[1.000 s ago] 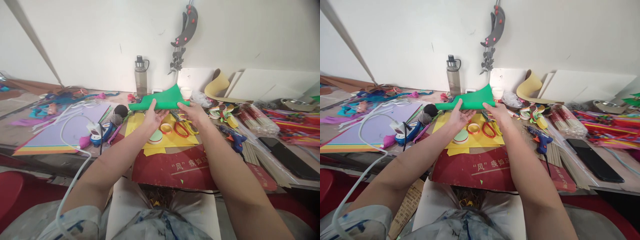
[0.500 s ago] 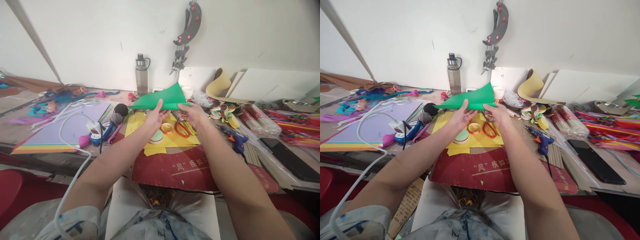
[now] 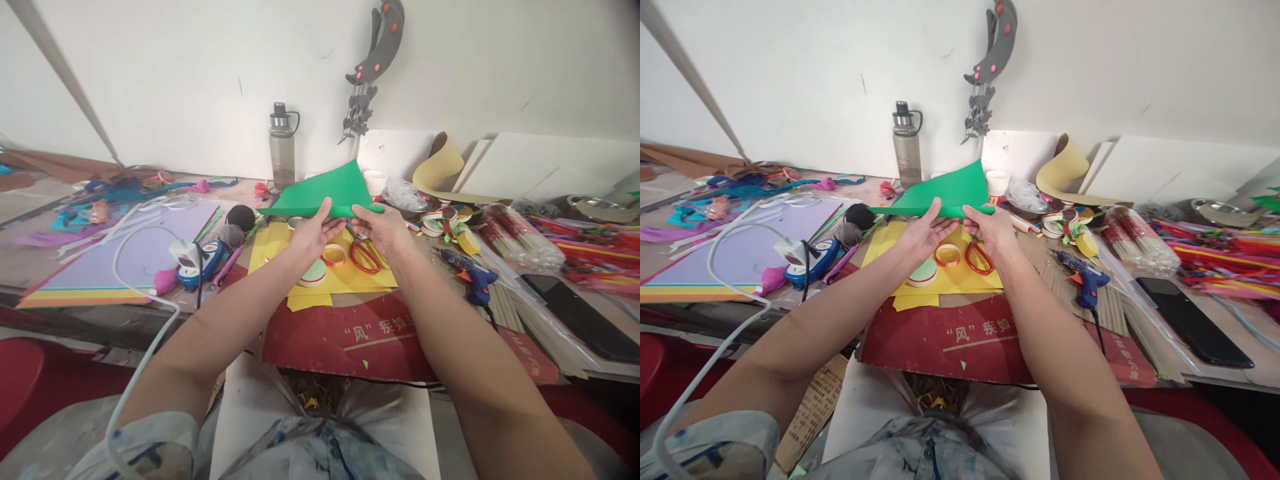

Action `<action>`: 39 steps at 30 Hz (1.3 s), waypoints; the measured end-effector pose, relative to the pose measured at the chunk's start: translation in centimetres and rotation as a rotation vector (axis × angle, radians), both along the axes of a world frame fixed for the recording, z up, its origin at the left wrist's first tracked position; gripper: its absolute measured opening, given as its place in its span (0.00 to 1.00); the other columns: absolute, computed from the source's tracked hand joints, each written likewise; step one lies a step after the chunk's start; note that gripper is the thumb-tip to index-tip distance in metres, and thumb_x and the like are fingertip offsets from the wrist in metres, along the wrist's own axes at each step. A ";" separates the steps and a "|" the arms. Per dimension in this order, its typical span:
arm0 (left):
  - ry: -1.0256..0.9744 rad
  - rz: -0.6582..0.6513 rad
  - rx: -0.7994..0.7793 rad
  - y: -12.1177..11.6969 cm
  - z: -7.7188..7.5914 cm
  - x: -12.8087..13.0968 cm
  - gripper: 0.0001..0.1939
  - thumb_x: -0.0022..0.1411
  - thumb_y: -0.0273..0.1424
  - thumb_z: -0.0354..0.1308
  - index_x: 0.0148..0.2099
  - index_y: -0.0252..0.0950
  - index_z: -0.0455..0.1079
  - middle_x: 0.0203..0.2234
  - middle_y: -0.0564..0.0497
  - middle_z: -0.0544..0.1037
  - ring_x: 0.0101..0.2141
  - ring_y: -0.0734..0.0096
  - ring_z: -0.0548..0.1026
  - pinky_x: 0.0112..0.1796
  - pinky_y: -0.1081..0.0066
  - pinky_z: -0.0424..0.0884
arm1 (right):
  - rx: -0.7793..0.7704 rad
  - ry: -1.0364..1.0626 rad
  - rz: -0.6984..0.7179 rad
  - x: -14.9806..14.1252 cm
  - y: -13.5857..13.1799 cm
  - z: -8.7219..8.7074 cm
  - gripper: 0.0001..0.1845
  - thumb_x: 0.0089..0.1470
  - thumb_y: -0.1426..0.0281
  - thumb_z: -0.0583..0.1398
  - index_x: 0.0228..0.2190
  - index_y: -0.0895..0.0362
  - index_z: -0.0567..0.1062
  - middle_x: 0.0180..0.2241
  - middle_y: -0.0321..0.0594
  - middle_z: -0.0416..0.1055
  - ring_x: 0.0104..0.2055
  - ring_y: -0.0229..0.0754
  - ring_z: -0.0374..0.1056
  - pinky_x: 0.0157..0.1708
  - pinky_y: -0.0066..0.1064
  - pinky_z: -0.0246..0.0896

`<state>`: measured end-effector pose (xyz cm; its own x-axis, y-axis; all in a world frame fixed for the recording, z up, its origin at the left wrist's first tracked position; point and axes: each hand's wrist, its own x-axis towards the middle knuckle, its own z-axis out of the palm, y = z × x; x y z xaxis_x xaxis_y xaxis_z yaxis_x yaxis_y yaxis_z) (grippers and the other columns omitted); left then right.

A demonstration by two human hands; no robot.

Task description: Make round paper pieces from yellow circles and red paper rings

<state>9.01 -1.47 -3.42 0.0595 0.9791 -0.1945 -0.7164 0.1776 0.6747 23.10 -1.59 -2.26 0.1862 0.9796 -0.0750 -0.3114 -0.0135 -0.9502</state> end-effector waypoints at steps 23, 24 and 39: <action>-0.010 -0.014 -0.024 -0.6 -0.1 0.5 0.09 0.67 0.27 0.70 0.35 0.30 0.76 0.27 0.47 0.82 0.31 0.73 0.82 0.49 0.69 0.81 | -0.006 0.042 0.065 0.6 0.0 0.1 0.20 0.52 0.81 0.74 0.22 0.56 0.70 0.19 0.31 0.74 0.24 0.32 0.73 0.29 0.21 0.77; -0.001 -0.028 -0.016 -0.6 -0.1 0.6 0.09 0.68 0.26 0.69 0.34 0.30 0.76 0.27 0.47 0.82 0.31 0.73 0.82 0.49 0.69 0.81 | 0.001 0.042 0.075 0.8 0.1 0.1 0.20 0.51 0.81 0.74 0.22 0.56 0.70 0.19 0.31 0.74 0.24 0.32 0.73 0.30 0.21 0.78; 0.042 0.009 -0.012 0.0 -1.2 0.2 0.10 0.66 0.21 0.69 0.31 0.30 0.75 0.26 0.49 0.81 0.28 0.75 0.80 0.38 0.74 0.77 | -0.039 0.038 0.048 -0.4 -0.4 -0.3 0.19 0.56 0.86 0.68 0.21 0.58 0.71 0.20 0.35 0.75 0.22 0.32 0.73 0.28 0.20 0.77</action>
